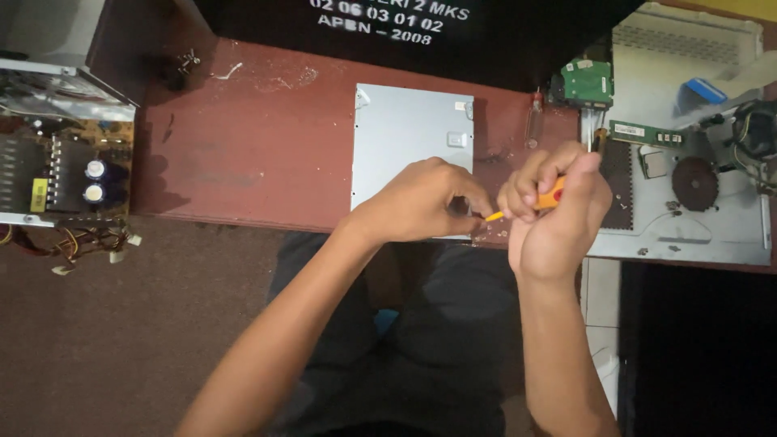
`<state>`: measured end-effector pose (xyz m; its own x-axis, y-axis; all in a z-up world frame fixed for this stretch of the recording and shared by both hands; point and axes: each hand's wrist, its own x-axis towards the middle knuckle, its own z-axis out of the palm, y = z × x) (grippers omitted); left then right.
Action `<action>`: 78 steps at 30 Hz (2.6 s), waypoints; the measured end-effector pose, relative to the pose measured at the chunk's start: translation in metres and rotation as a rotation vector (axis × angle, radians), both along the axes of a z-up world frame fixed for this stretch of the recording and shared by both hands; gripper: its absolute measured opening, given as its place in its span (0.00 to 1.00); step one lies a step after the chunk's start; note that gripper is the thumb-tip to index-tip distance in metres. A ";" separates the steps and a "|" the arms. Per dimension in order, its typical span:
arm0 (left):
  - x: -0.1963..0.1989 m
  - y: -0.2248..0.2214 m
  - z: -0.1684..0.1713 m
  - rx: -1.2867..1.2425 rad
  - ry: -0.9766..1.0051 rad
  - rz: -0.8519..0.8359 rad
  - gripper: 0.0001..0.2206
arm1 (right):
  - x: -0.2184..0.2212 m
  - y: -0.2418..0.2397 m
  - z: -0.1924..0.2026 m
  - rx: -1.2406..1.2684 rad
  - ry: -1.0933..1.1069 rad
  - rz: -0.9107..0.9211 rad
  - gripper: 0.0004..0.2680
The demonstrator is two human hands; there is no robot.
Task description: Disassembling a computer power supply and an optical drive using a screwdriver on a repair bench.
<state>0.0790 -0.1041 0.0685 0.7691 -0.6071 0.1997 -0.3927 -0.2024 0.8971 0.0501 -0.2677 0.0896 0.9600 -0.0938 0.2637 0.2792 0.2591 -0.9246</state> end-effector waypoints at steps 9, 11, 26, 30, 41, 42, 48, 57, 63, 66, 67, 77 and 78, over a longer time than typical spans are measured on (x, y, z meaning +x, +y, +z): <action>-0.001 0.002 0.007 0.034 -0.022 -0.011 0.10 | -0.009 0.004 0.016 -0.160 -0.058 -0.039 0.15; 0.001 0.000 0.004 0.038 -0.050 -0.011 0.09 | -0.006 0.004 0.014 -0.140 -0.076 0.003 0.19; 0.004 0.001 0.001 0.013 -0.039 -0.042 0.10 | 0.020 -0.006 0.014 0.010 -0.161 0.600 0.22; 0.007 0.003 -0.010 0.007 -0.031 -0.058 0.10 | 0.020 -0.011 0.040 -0.041 -0.126 0.725 0.21; 0.006 0.003 -0.014 -0.015 -0.201 -0.105 0.04 | 0.003 -0.025 0.100 -2.056 0.021 0.438 0.13; 0.005 0.002 -0.017 -0.015 -0.200 -0.102 0.04 | 0.005 -0.019 0.104 -2.055 0.019 0.440 0.13; 0.008 -0.003 -0.031 0.069 -0.269 -0.028 0.24 | 0.008 -0.015 0.109 -2.146 -0.453 0.743 0.09; 0.007 -0.006 -0.028 0.032 -0.332 0.005 0.19 | 0.011 0.001 0.131 -2.327 0.076 0.510 0.23; 0.005 -0.001 -0.010 0.101 -0.259 -0.052 0.06 | 0.016 -0.025 0.108 -2.198 -0.124 0.470 0.11; 0.005 0.003 -0.009 0.061 -0.193 -0.110 0.07 | 0.014 -0.030 0.111 -2.012 -0.296 0.618 0.05; 0.006 0.004 -0.011 -0.013 -0.185 -0.110 0.06 | 0.013 -0.031 0.108 -1.983 -0.462 0.622 0.09; 0.004 0.000 -0.009 -0.072 -0.142 -0.066 0.06 | 0.007 -0.030 0.090 -2.101 -0.152 0.175 0.16; 0.006 0.000 -0.010 -0.070 -0.144 -0.069 0.06 | 0.007 -0.029 0.093 -2.099 -0.150 0.171 0.16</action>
<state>0.0848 -0.1043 0.0585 0.6862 -0.6386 0.3483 -0.5291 -0.1095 0.8415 0.0569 -0.2971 0.1826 0.8916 0.4389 -0.1109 0.4527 -0.8623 0.2268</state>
